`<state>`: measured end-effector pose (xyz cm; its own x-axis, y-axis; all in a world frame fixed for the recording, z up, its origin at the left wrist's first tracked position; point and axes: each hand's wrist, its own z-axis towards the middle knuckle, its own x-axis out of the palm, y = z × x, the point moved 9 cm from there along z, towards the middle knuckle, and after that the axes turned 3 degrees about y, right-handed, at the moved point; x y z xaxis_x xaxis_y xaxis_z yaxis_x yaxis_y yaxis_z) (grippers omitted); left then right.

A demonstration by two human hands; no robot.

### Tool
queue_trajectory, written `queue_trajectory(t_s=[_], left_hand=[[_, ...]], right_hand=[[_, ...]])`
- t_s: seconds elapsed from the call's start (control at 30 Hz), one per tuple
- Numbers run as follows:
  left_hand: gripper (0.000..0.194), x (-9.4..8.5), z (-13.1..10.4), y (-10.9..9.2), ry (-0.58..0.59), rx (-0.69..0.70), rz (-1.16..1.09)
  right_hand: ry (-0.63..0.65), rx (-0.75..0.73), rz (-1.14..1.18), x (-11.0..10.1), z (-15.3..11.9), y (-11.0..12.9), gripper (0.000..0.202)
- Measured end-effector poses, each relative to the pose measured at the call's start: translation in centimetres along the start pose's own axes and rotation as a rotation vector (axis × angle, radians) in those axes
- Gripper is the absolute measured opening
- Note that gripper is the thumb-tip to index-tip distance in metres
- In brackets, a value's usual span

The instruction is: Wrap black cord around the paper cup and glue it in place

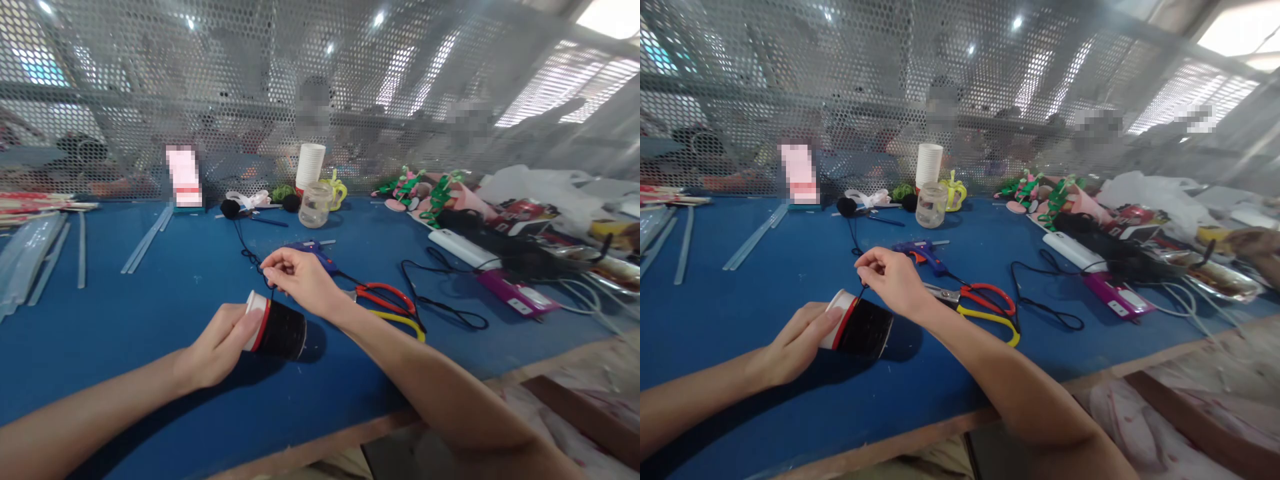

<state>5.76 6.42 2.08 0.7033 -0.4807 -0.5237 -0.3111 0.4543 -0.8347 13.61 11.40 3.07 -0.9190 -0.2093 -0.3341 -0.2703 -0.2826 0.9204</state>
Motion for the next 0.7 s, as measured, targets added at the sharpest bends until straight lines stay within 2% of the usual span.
queue_trajectory(t_s=[0.7], left_hand=[[0.033, -0.2, -0.4, -1.4, -0.031, 0.162, 0.132]], right_hand=[[0.125, 0.027, -0.031, 1.7, -0.2, -0.7, 0.007]])
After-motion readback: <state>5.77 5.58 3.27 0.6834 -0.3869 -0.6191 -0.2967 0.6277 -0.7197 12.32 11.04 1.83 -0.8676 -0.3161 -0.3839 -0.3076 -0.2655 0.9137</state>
